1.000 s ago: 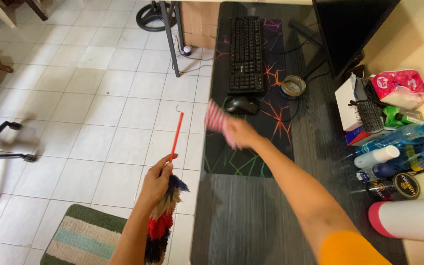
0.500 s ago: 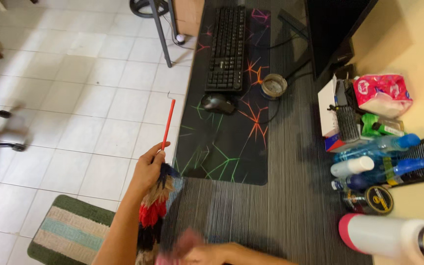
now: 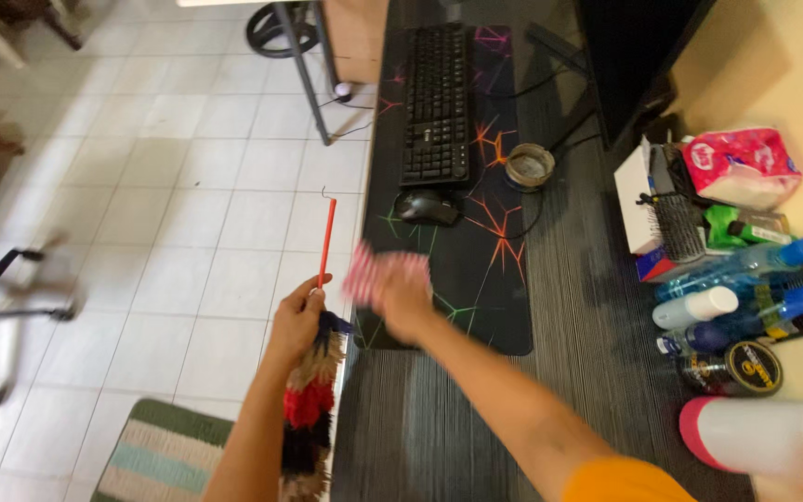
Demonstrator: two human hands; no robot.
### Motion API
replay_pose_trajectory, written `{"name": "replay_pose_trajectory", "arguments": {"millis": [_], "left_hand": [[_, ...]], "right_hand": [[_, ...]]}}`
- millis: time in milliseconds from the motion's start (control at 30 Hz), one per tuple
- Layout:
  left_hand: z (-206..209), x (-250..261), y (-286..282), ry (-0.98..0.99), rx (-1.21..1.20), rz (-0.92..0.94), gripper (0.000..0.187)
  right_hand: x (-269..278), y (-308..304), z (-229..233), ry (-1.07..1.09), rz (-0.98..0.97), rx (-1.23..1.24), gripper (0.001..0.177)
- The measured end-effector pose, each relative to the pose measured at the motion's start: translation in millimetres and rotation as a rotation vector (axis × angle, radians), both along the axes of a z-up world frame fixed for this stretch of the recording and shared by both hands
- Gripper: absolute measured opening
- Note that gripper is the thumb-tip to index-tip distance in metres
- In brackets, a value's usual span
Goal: The person organizes a cluttered desk by moving various items, including a box, cleaning supplies, and a thermos, to the side. They then use a cloth to wipe the desk surface and a gaming chair, and use a duster to clean a second desk area.
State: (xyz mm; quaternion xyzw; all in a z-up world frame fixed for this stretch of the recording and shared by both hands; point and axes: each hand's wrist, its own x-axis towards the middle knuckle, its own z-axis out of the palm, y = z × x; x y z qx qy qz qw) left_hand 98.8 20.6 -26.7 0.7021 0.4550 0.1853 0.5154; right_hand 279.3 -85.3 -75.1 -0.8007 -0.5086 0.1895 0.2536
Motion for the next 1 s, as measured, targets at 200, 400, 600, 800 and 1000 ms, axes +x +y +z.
{"name": "replay_pose_trajectory", "arguments": {"millis": [200, 400, 600, 800, 1000], "left_hand": [[-86.8, 60.1, -7.5, -0.021, 0.094, -0.024, 0.037], [-136.1, 80.5, -41.4, 0.017, 0.279, 0.054, 0.033], [-135.0, 74.6, -39.8, 0.039, 0.132, 0.060, 0.033], [-136.7, 75.9, -40.2, 0.036, 0.280, 0.067, 0.030], [-122.5, 75.5, -43.5, 0.020, 0.075, 0.111, 0.032]], "right_hand": [[-84.4, -162.4, 26.8, 0.228, 0.830, 0.114, 0.024], [-2.7, -168.4, 27.7, 0.601, 0.573, -0.052, 0.032], [142.6, -12.0, 4.8, -0.080, -0.161, 0.355, 0.049], [183.3, 54.3, -22.0, -0.144, -0.149, -0.016, 0.086], [175.7, 25.8, 0.8, -0.130, -0.059, -0.210, 0.077]]}}
